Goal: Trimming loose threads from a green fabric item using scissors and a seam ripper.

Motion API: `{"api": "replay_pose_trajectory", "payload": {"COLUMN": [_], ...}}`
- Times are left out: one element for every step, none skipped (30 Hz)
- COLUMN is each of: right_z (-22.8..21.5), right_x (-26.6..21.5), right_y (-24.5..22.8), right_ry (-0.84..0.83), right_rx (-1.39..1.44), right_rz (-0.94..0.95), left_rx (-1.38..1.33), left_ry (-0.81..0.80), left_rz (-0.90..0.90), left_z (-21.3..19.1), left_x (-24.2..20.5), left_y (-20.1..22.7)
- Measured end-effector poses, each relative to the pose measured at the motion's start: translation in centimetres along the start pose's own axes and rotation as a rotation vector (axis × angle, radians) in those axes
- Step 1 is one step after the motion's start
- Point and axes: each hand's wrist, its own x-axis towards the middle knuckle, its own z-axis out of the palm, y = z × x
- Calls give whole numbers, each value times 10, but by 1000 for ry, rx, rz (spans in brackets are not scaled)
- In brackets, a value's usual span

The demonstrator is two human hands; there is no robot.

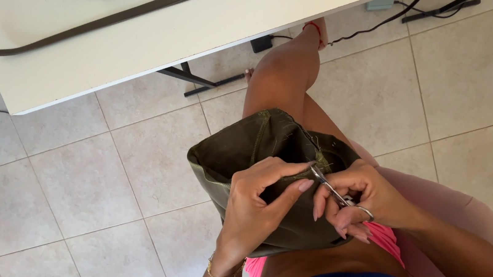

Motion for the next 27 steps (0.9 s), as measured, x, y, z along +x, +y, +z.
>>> {"api": "replay_pose_trajectory", "payload": {"right_z": [0, 1, 1, -1, -3, -6, -7, -9, -10, -9, -7, -6, -7, -8, -9, -4, 2, 7, 5, 4, 2, -1, -3, -5, -9, -12, -16], "right_x": [-1, -1, -1, -4, -7, -10, -10, -11, -12, -10, -8, -7, -3, 1, 5, 9, 12, 17, 17, 16, 16, 16, 17, 16, 17, 19, 20], "right_y": [0, 1, 1, 2, 3, 5, 8, 11, 14, 8, 3, -3, -1, 0, 2, -2, -6, -11, -6, -2, 3, 5, 8, 10, 12, 15, 17], "right_ry": [-1, 31, 63, 63, 106, 149, 148, 172, 196, 196, 359, 523, 522, 522, 518, 519, 542, 563, 561, 585, 609, 609, 614, 618, 617, 651, 685], "right_rx": [0, 27, 53, 52, 63, 75, 76, 17, -41, -43, -362, -681, -681, -888, -1097, -1098, -1123, -1146, -1145, -1163, -1181, -1184, -1244, -1303, -1305, -1345, -1385], "right_rz": [0, 6, 12, 12, 8, 5, 6, -86, -179, -181, -308, -428, -428, -488, -544, -547, -582, -617, -621, -649, -677, -679, -709, -737, -737, -766, -796], "left_rx": [0, 0, 0, 0, 6, 13, 14, 27, 40, 41, 56, 70, 70, 82, 93, 95, 116, 137, 139, 162, 184, 184, 248, 312, 310, 361, 411], "left_ry": [1, -5, -10, -10, -4, 3, 4, 13, 23, 23, 32, 42, 43, 38, 33, 32, 36, 43, 46, 51, 57, 57, 102, 147, 148, 175, 202], "left_rz": [0, 1, 3, 4, 6, 6, 5, 4, 3, 6, 24, 40, 41, 56, 71, 74, 85, 94, 95, 106, 116, 119, 180, 239, 240, 256, 272], "left_z": [0, 0, -1, -1, -1, -2, -1, -1, -1, -1, -1, -1, 0, 0, 0, 1, 2, 2, 3, 4, 5, 7, 9, 12, 14, 16, 18], "left_x": [0, 0, 1, 1, 1, 0, -1, -1, -2, -1, -1, -1, -2, -2, -1, -1, 0, 0, 2, 2, 3, 5, 8, 10, 10, 12, 13], "left_y": [1, 2, 3, 3, 3, 3, 2, 0, -1, 0, 0, 1, 1, 2, 2, 3, 4, 5, 5, 6, 6, 5, 4, 4, 5, 5, 6]}}
